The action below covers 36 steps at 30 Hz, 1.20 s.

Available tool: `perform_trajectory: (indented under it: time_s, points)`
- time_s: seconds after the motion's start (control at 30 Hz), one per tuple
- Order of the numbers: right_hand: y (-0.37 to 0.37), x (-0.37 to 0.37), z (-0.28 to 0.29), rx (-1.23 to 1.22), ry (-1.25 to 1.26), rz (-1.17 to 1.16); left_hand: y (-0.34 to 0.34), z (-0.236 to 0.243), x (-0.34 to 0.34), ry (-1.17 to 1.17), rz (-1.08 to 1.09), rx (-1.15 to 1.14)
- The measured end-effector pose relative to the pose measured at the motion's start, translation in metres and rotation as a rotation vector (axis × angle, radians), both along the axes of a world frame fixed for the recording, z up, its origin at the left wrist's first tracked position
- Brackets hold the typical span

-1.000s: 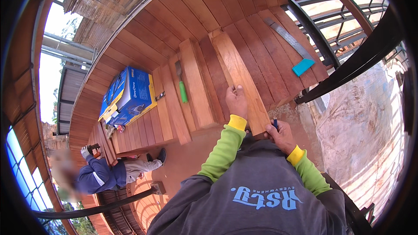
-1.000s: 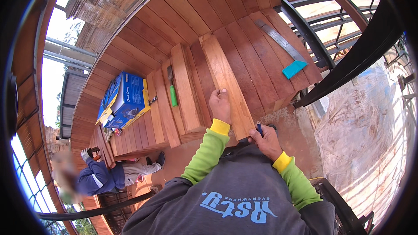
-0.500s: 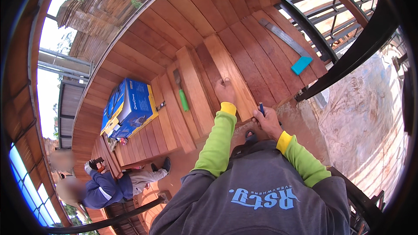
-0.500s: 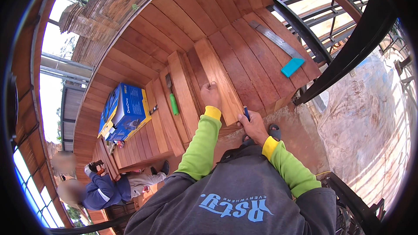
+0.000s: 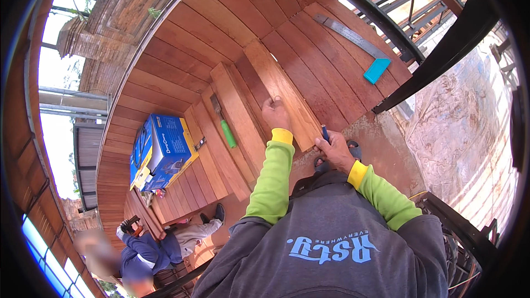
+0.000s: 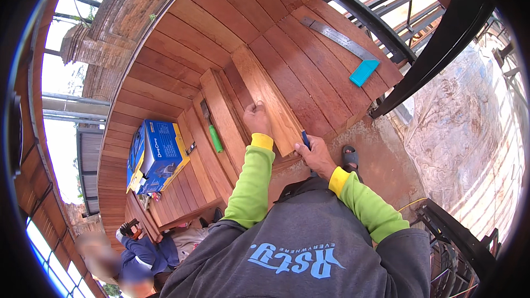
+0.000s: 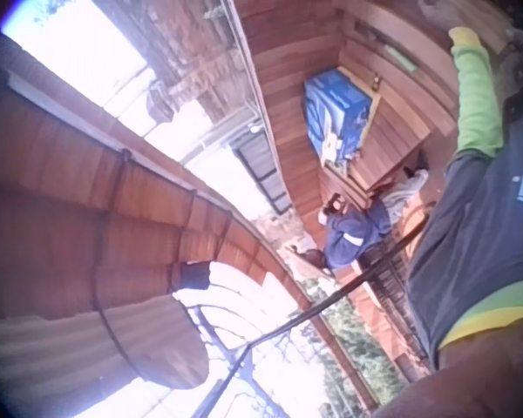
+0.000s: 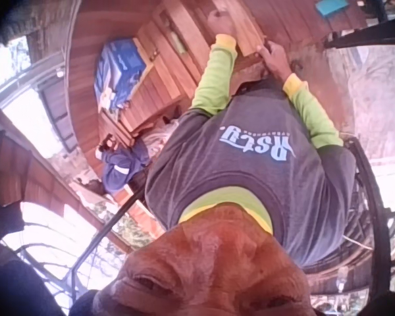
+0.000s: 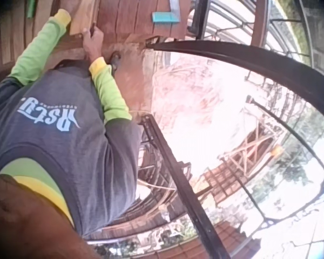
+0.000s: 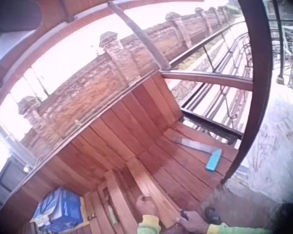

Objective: The person places wooden planks onto a curved wooden surface, aligning them with existing boards. They use a pencil to mark the planks and a hammer to secure them in place. The person repeats this process for multiple planks, occasionally adjusting their position.

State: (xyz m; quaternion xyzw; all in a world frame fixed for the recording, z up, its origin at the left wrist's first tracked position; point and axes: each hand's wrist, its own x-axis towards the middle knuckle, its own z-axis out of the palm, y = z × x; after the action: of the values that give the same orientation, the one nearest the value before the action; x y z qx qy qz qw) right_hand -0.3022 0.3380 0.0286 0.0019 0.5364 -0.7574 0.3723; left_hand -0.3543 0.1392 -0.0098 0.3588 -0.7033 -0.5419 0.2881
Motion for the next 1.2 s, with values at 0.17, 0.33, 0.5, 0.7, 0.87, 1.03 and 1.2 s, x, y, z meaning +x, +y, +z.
perform_trajectory:
  time_s: [0.17,0.33,0.5,0.7,0.87,1.03,1.2]
  points:
    - [0.004,0.006,-0.002,-0.011,-0.024,-0.057,0.004,0.012,-0.002,0.010,0.025,0.077]
    - [-0.001,0.014,-0.030,0.153,0.224,-0.127,0.001,0.013,-0.001,-0.016,0.004,-0.005]
    - [0.003,0.013,-0.035,0.431,0.413,-0.166,0.008,0.020,0.003,-0.083,-0.017,-0.060]
    - [0.003,0.016,-0.039,0.577,0.406,-0.206,0.004,-0.001,0.015,-0.051,-0.086,-0.212]
    - [0.007,0.013,-0.041,0.622,0.398,-0.115,0.003,-0.009,0.014,-0.070,-0.110,-0.332]
    - [0.008,0.012,-0.047,0.611,0.370,-0.117,0.011,-0.004,0.012,-0.138,-0.095,-0.223]
    - [0.008,0.011,-0.048,0.611,0.368,-0.093,0.012,-0.006,0.013,-0.137,-0.066,-0.251]
